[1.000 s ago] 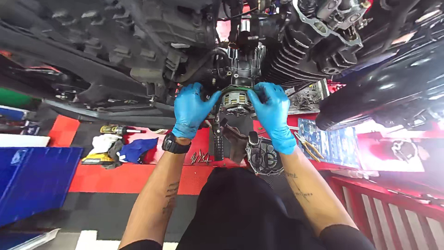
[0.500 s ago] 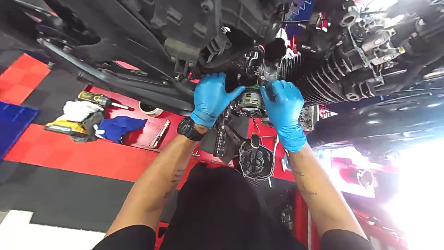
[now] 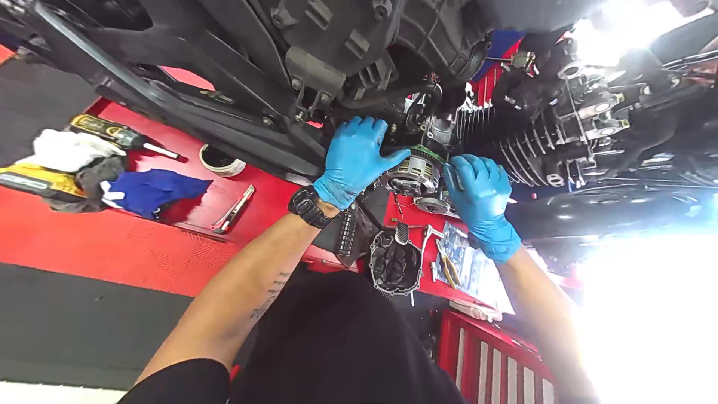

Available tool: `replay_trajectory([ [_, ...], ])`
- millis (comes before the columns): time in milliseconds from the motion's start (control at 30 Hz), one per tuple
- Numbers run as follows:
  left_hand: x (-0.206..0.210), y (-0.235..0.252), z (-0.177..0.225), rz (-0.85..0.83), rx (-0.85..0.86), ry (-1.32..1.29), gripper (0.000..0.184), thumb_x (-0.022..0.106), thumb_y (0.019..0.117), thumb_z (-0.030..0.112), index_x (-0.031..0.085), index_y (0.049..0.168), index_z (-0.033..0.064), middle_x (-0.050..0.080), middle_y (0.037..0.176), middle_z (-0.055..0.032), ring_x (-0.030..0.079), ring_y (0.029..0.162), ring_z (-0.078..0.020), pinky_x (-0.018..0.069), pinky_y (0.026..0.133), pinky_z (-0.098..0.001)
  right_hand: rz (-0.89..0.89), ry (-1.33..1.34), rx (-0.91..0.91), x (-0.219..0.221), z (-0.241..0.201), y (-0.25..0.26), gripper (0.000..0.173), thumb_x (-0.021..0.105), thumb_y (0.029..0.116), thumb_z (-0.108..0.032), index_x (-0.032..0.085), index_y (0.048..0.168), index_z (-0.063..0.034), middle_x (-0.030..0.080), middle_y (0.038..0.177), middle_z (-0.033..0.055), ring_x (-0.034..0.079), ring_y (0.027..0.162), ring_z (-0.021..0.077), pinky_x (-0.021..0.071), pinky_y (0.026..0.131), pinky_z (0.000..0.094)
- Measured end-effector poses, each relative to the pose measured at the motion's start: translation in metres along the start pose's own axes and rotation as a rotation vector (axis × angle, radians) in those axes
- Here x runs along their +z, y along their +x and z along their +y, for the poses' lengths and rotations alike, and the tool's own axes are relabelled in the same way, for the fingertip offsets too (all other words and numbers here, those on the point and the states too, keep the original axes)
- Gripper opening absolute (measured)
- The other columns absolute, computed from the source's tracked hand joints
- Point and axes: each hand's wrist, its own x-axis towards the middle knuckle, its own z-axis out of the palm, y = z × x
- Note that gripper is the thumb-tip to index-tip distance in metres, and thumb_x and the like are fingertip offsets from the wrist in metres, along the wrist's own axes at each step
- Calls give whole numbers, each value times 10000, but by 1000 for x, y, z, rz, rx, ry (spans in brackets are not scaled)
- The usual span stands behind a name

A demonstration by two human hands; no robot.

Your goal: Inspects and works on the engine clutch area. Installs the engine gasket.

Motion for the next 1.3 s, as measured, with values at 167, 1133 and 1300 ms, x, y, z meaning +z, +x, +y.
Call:
replay_trajectory([
  [167, 9, 3, 7, 71, 39, 10, 520, 667, 912, 559, 700, 952, 41, 693, 915, -163, 680, 917, -365, 545, 790, -503, 38, -22, 34, 8, -11, 4, 126, 669, 973, -204, 733, 1013, -104, 761, 1009, 108, 729, 927, 299, 565, 711, 445],
  [1133, 9, 10, 13, 134, 53, 21, 547, 680, 885, 582, 697, 929, 38, 699, 886, -165, 690, 895, -363, 534, 769, -494, -65, -8, -43, -2, -19, 36, 178, 653, 994, -245, 704, 961, -77, 718, 888, 131, 698, 829, 331, 532, 661, 462],
  [1300, 5, 8, 7, 81, 58, 26, 491, 680, 916, 513, 697, 972, 26, 695, 929, -180, 681, 939, -382, 533, 801, -508, -44, -78, 47, -3, -3, -2, 154, 664, 981, -220, 717, 952, -79, 707, 848, 139, 695, 789, 333, 536, 630, 462],
])
